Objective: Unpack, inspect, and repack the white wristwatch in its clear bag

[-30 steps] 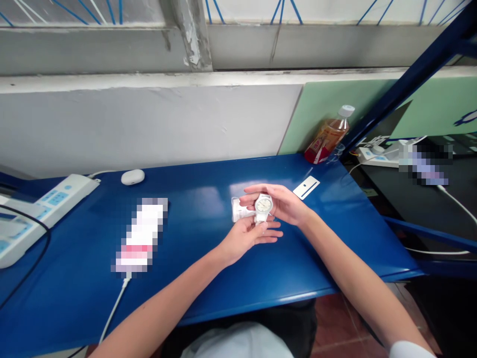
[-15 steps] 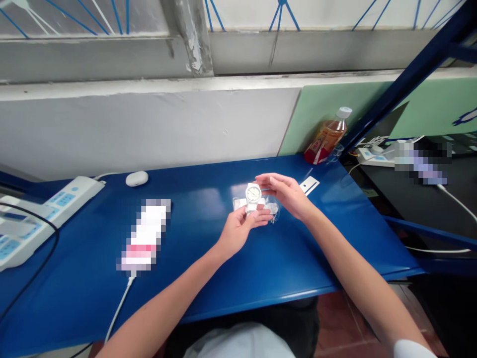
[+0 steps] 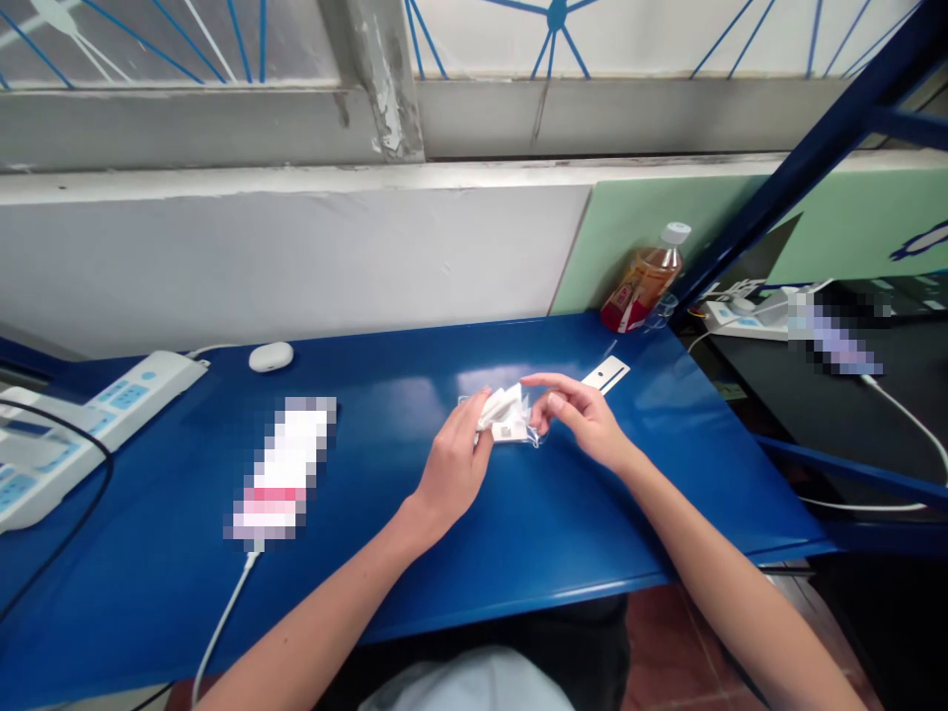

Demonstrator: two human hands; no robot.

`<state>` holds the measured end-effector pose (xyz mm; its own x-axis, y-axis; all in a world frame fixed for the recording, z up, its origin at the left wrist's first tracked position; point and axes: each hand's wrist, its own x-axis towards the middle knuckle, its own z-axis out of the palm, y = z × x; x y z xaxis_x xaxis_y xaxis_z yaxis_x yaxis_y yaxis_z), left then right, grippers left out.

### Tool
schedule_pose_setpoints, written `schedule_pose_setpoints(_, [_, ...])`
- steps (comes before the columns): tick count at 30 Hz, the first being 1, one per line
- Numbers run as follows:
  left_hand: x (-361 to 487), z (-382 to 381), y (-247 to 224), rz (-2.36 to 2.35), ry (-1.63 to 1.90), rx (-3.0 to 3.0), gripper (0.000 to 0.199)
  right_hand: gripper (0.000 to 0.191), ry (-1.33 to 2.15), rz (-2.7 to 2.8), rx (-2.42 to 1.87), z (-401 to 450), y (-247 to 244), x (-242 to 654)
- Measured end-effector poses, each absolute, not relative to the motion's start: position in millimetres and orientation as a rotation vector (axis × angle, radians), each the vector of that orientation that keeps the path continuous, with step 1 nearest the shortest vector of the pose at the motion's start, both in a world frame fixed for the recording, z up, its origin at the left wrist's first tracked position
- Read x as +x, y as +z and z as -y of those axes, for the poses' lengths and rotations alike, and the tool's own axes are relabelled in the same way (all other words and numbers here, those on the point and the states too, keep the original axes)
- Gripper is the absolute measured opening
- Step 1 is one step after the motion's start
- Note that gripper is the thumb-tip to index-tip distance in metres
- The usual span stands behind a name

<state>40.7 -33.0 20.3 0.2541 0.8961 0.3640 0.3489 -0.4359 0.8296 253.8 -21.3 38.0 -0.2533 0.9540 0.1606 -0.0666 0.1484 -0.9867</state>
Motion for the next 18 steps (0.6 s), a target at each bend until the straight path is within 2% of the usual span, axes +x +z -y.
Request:
schedule_pose_setpoints(3, [43.9,33.8,18.1,-1.101,1.112,2.089,0.041,0.034,1.165,1.478,-0.992,28.7,36.0,247.5])
schedule_pose_setpoints(8, [46.8,35.0,14.6,-1.048,1.037,2.160,0.041,0.018,0.905,1.540,-1.175,34.0,33.1,244.2])
schedule_pose_setpoints(13, [45.7,33.1,11.9,-0.999,1.023,2.179,0.044,0.016,0.905,1.576,-1.194,34.0,30.9,242.5])
schedule_pose_setpoints(18, [42.6,25.4,8.8,-1.034,0.944,2.215,0.056,0.012,0.870,1.531,-1.230,27.5,28.6,253.0])
